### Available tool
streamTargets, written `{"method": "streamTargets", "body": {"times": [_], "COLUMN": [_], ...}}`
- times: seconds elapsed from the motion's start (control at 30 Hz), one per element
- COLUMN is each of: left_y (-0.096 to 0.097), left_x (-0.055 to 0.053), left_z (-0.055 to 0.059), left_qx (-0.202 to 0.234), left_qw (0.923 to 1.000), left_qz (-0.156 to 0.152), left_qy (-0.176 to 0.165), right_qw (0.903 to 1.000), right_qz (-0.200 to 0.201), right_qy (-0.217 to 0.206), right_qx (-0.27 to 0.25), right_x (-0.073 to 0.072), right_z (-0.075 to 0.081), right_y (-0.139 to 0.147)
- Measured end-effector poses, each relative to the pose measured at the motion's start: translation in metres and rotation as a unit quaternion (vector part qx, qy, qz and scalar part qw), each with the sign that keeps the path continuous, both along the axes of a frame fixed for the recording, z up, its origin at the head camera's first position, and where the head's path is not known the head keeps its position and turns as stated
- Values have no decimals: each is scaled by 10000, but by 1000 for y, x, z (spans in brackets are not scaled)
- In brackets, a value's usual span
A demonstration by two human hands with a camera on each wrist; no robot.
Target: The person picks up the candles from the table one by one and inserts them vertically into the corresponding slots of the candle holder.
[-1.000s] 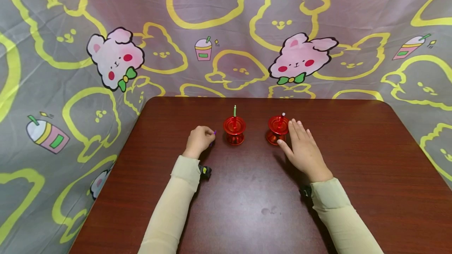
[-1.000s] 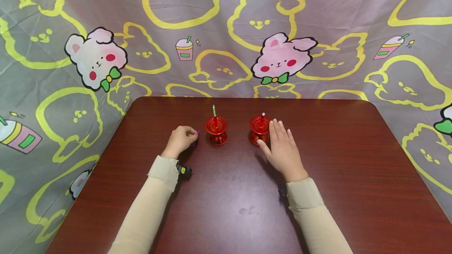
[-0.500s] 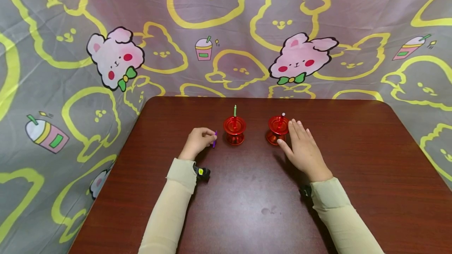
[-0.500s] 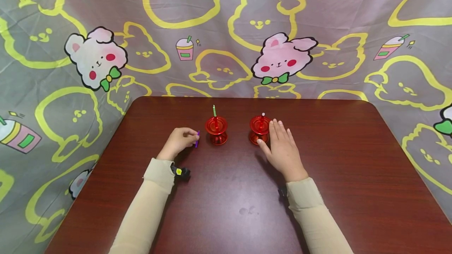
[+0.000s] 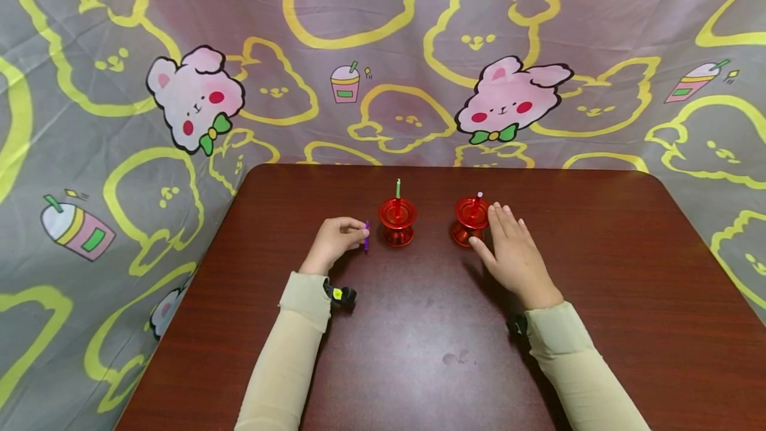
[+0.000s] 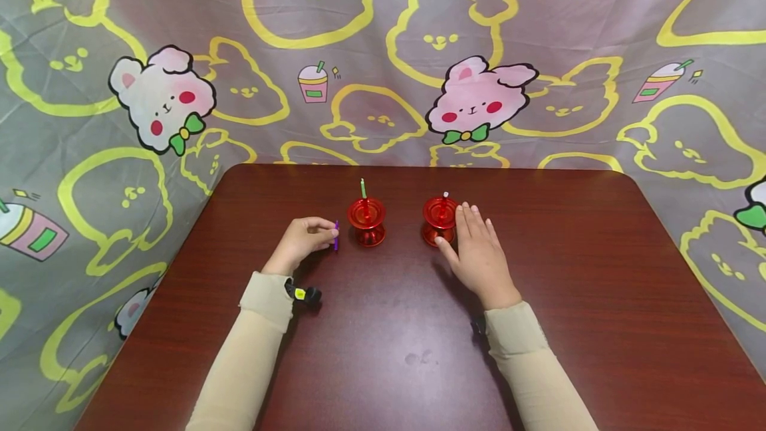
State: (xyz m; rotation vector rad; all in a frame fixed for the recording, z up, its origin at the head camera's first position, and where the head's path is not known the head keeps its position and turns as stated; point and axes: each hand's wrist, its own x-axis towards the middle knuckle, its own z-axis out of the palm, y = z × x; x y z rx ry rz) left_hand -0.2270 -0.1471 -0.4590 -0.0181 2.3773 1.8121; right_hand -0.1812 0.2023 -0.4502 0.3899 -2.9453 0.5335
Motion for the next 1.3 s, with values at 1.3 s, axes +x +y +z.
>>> {"method": "streamTargets", "body": {"times": [1.3], "left_y": [15], "left_x": [15], "left_z": [28], "left_qx": [-184], "left_qw": [9920], "left_qz": [-551], "left_qy": [1118], "right_qw": [9993], "right_qz": [151], "right_qy": [177], "right_qx": [297], "right_x": [0], "right_z": [3], "right_y": [5]}}
